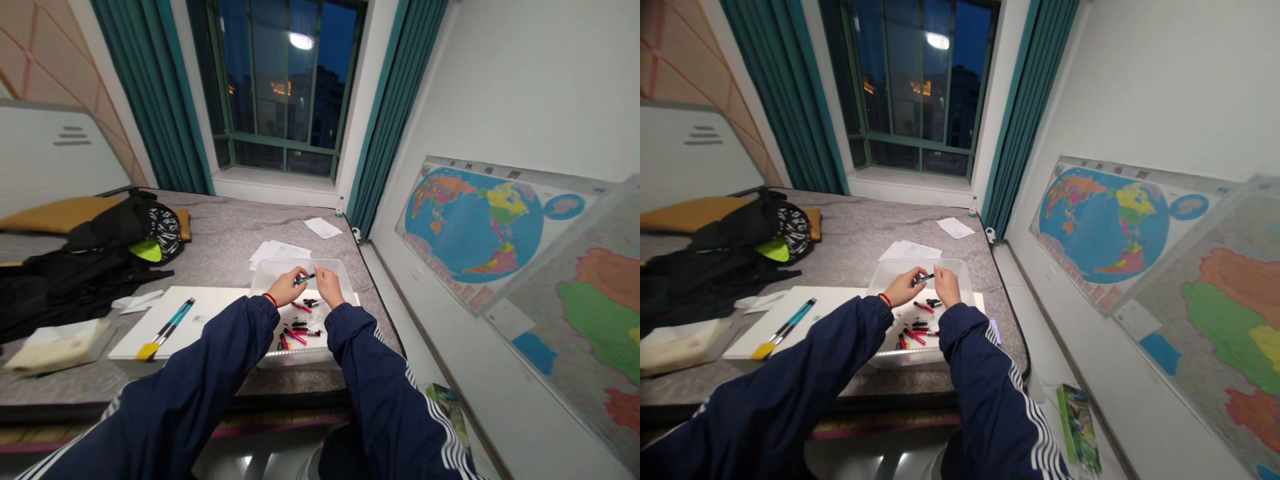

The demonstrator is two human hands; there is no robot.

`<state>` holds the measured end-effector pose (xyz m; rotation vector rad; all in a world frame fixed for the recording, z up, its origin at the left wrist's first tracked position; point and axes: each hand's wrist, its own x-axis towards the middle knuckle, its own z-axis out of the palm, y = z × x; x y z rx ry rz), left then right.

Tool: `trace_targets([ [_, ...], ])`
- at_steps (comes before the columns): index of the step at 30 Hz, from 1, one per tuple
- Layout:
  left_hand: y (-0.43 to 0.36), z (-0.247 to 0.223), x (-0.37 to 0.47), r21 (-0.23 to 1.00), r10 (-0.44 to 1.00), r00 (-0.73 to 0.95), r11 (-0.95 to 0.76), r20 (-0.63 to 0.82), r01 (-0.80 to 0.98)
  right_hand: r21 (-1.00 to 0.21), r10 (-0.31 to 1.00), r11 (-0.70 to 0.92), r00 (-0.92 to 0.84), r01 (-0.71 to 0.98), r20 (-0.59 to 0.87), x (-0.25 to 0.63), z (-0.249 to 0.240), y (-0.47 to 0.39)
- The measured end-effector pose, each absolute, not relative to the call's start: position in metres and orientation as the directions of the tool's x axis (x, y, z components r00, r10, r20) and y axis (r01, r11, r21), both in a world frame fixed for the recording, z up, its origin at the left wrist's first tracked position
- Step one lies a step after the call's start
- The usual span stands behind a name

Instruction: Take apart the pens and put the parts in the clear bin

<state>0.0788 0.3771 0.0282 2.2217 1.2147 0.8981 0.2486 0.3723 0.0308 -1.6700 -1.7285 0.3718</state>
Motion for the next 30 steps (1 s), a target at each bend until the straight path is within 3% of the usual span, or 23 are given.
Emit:
trace_targets([
  [6, 0.381, 0.022, 0.076, 0.669, 0.868, 0.432, -0.475, 0.247, 0.572, -0.534, 0.985, 0.030, 0.066, 0.845, 0.161, 0.240, 0.028, 0.373],
  [13, 0.389, 0.016, 0.075, 0.665, 0.864, 0.463, -0.467, 0.201, 0.583, -0.505, 0.984, 0.027, 0.067, 0.863, 0.167, 0.229, 0.022, 0.369],
  [18, 0.392, 0.020, 0.073, 0.600, 0.880, 0.419, -0.464, 0.225, 0.651, -0.545, 0.971, 0.070, 0.067, 0.836, 0.228, 0.224, 0.024, 0.369],
  [23, 0.388, 0.025, 0.071, 0.667, 0.905, 0.348, -0.419, 0.246, 0.617, -0.612, 0.969, 0.070, 0.094, 0.788, 0.231, 0.220, 0.028, 0.369],
  [30, 0.391, 0.022, 0.070, 0.685, 0.869, 0.398, -0.482, 0.294, 0.547, -0.578, 0.977, 0.024, 0.103, 0.816, 0.186, 0.225, 0.029, 0.368],
])
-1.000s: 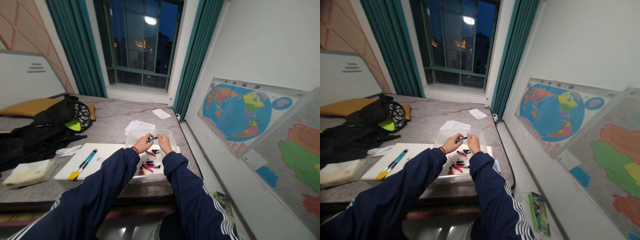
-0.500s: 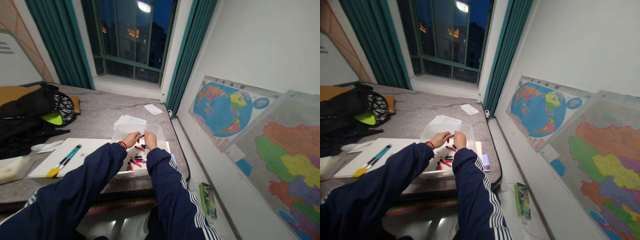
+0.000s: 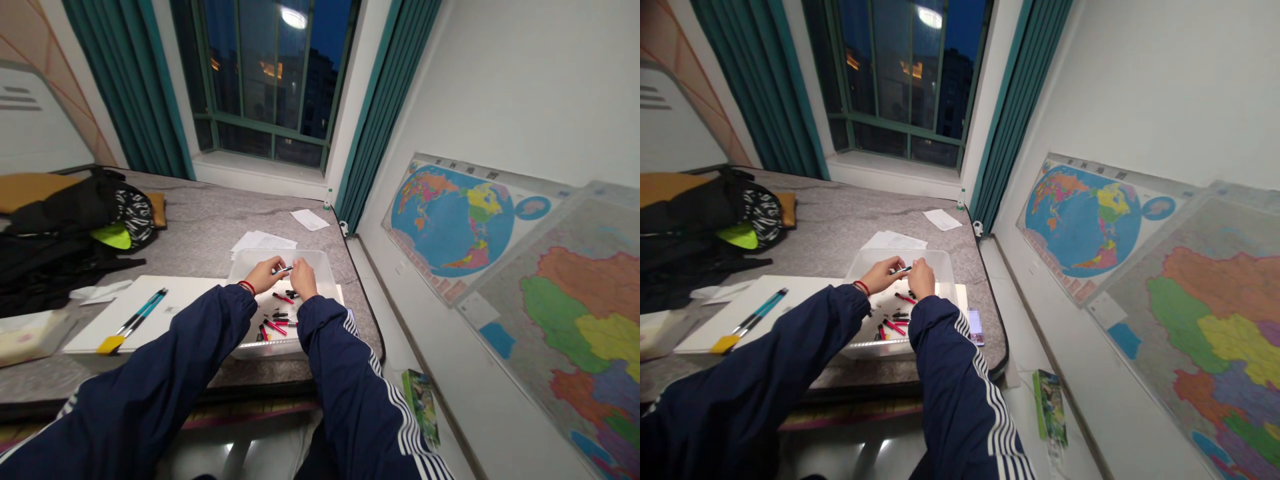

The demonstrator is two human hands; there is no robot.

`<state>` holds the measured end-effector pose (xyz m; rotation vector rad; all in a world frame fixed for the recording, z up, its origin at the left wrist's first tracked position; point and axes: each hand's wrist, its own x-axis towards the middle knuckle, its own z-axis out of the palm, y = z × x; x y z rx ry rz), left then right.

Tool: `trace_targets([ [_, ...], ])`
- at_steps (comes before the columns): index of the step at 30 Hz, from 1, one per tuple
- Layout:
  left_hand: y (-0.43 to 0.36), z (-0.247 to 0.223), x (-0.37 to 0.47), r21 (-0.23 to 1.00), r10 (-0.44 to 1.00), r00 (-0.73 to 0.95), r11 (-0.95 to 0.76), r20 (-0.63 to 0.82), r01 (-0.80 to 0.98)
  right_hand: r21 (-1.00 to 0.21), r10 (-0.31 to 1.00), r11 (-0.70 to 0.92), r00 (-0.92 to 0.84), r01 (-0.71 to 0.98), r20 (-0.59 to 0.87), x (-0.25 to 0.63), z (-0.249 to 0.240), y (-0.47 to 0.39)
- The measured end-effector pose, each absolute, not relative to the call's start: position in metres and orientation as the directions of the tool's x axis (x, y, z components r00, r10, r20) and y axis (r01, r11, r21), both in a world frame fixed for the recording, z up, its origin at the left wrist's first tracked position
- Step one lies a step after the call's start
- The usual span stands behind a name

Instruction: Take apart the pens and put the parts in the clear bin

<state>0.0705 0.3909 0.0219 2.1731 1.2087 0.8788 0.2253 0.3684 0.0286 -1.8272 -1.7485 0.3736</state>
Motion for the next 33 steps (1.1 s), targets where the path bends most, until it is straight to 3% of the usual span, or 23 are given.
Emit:
trace_targets([
  [3, 0.392, 0.020, 0.071, 0.697, 0.890, 0.392, -0.433, 0.233, 0.571, -0.574, 0.977, 0.027, 0.100, 0.819, 0.189, 0.227, 0.026, 0.370],
  [8, 0.390, 0.021, 0.073, 0.609, 0.916, 0.358, -0.390, 0.180, 0.691, -0.622, 0.967, 0.099, 0.072, 0.776, 0.244, 0.227, 0.021, 0.373],
  [16, 0.383, 0.023, 0.074, 0.663, 0.915, 0.364, -0.382, 0.174, 0.644, -0.840, 0.954, 0.189, 0.109, 0.508, 0.281, 0.232, 0.014, 0.387],
  [22, 0.387, 0.021, 0.071, 0.669, 0.892, 0.409, -0.426, 0.194, 0.610, -0.842, 0.959, 0.112, 0.166, 0.528, 0.232, 0.241, 0.012, 0.385],
  [26, 0.388, 0.023, 0.071, 0.649, 0.877, 0.446, -0.446, 0.179, 0.616, -0.799, 0.985, 0.092, 0.062, 0.594, 0.159, 0.248, 0.019, 0.380],
  [29, 0.388, 0.023, 0.073, 0.616, 0.847, 0.493, -0.498, 0.197, 0.610, -0.756, 0.983, 0.139, 0.001, 0.639, 0.181, 0.250, 0.021, 0.381],
  [33, 0.385, 0.024, 0.075, 0.625, 0.872, 0.430, -0.475, 0.236, 0.620, -0.721, 0.966, 0.186, 0.012, 0.667, 0.260, 0.250, 0.016, 0.388],
])
